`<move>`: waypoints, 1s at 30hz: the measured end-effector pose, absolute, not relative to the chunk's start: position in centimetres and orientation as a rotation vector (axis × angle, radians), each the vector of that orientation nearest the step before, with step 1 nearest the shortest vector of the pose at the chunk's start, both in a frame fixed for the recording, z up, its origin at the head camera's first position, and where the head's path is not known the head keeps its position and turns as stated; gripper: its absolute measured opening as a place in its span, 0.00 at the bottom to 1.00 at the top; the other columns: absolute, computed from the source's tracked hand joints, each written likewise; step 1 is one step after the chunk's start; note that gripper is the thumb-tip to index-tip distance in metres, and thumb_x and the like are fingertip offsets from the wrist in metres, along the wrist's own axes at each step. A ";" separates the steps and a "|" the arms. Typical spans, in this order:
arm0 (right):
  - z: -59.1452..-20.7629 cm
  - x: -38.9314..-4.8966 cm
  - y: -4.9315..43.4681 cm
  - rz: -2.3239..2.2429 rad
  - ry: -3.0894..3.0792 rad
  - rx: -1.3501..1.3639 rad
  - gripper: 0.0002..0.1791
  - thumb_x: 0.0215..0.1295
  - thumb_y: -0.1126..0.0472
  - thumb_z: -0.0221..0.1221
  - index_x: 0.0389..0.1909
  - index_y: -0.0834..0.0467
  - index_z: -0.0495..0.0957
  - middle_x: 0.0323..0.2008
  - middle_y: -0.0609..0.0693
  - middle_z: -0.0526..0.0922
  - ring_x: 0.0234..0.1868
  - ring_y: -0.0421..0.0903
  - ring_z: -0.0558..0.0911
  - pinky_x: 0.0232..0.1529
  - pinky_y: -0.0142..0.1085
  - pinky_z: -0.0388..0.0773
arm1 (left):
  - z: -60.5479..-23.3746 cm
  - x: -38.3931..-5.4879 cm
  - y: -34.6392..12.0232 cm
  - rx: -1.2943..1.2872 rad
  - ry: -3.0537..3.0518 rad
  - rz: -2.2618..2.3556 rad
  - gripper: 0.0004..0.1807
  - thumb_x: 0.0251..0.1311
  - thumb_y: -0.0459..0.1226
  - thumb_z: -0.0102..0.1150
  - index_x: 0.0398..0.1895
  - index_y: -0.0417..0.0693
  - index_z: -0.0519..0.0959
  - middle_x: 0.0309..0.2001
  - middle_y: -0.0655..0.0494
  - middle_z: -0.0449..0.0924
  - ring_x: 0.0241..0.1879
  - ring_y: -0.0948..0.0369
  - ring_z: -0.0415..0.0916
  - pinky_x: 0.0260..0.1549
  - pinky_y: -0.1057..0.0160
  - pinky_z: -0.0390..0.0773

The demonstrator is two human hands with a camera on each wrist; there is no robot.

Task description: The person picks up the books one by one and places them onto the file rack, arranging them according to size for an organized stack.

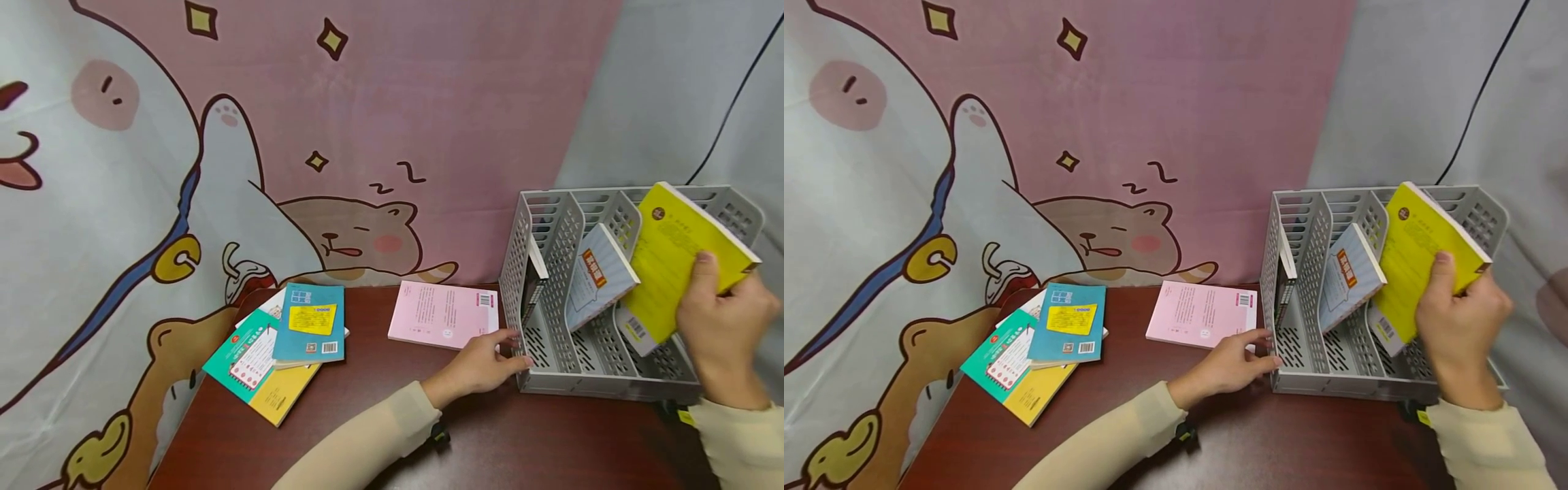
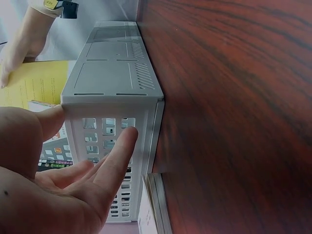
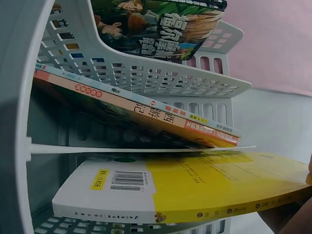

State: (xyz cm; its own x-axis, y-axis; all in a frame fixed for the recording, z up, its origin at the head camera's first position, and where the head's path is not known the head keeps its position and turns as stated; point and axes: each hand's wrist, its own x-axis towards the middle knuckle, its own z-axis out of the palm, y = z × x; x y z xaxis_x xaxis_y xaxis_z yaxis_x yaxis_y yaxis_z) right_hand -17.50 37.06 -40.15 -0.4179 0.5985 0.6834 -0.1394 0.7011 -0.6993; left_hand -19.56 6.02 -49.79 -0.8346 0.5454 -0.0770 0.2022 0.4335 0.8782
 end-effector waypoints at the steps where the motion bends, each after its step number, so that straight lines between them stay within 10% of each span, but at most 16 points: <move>1: -40.2 -17.5 37.1 0.857 -1.824 -0.361 0.17 0.81 0.44 0.59 0.57 0.46 0.90 0.40 0.17 0.81 0.32 0.09 0.73 0.35 0.06 0.64 | -49.8 -19.6 6.0 0.640 2.343 1.360 0.32 0.73 0.50 0.72 0.77 0.56 0.78 0.63 0.55 0.89 0.35 0.79 0.81 0.36 0.75 0.79; 6: -40.3 -17.5 37.5 0.841 -1.837 -0.362 0.15 0.80 0.44 0.59 0.51 0.45 0.90 0.33 0.09 0.73 0.29 0.09 0.71 0.32 0.07 0.61 | -49.7 -19.5 6.0 0.638 2.335 1.376 0.32 0.73 0.49 0.72 0.77 0.55 0.78 0.63 0.56 0.89 0.36 0.79 0.83 0.37 0.75 0.80; 13: -40.9 -17.4 37.3 0.846 -1.930 -0.384 0.30 0.79 0.44 0.58 0.52 0.71 0.87 0.28 0.06 0.64 0.25 0.09 0.65 0.26 0.09 0.58 | -49.7 -19.5 5.9 0.633 2.330 1.372 0.32 0.73 0.49 0.72 0.77 0.56 0.78 0.62 0.57 0.89 0.35 0.78 0.82 0.36 0.75 0.80; 21: -42.1 -18.1 36.8 0.848 -1.951 -0.372 0.28 0.79 0.47 0.59 0.51 0.71 0.88 0.25 0.22 0.77 0.25 0.10 0.64 0.28 0.11 0.58 | -49.8 -19.6 5.9 0.640 2.330 1.370 0.31 0.74 0.49 0.71 0.77 0.55 0.78 0.63 0.55 0.89 0.35 0.79 0.81 0.36 0.75 0.79; 30: -42.6 -18.9 36.6 0.912 -2.033 -0.401 0.25 0.83 0.48 0.57 0.53 0.69 0.85 0.26 0.05 0.63 0.24 0.14 0.64 0.28 0.15 0.59 | -49.9 -19.6 5.9 0.648 2.333 1.372 0.31 0.73 0.49 0.71 0.77 0.56 0.78 0.63 0.54 0.89 0.32 0.78 0.79 0.34 0.75 0.78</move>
State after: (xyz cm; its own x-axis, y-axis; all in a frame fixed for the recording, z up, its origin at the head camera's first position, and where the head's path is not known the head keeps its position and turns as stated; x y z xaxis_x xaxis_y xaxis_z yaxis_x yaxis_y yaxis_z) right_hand -18.92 36.58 -42.56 -0.5879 0.5702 0.5738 -0.0494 0.6827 -0.7290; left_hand -19.62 5.95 -49.87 -0.8312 0.5513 -0.0718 0.2051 0.4242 0.8820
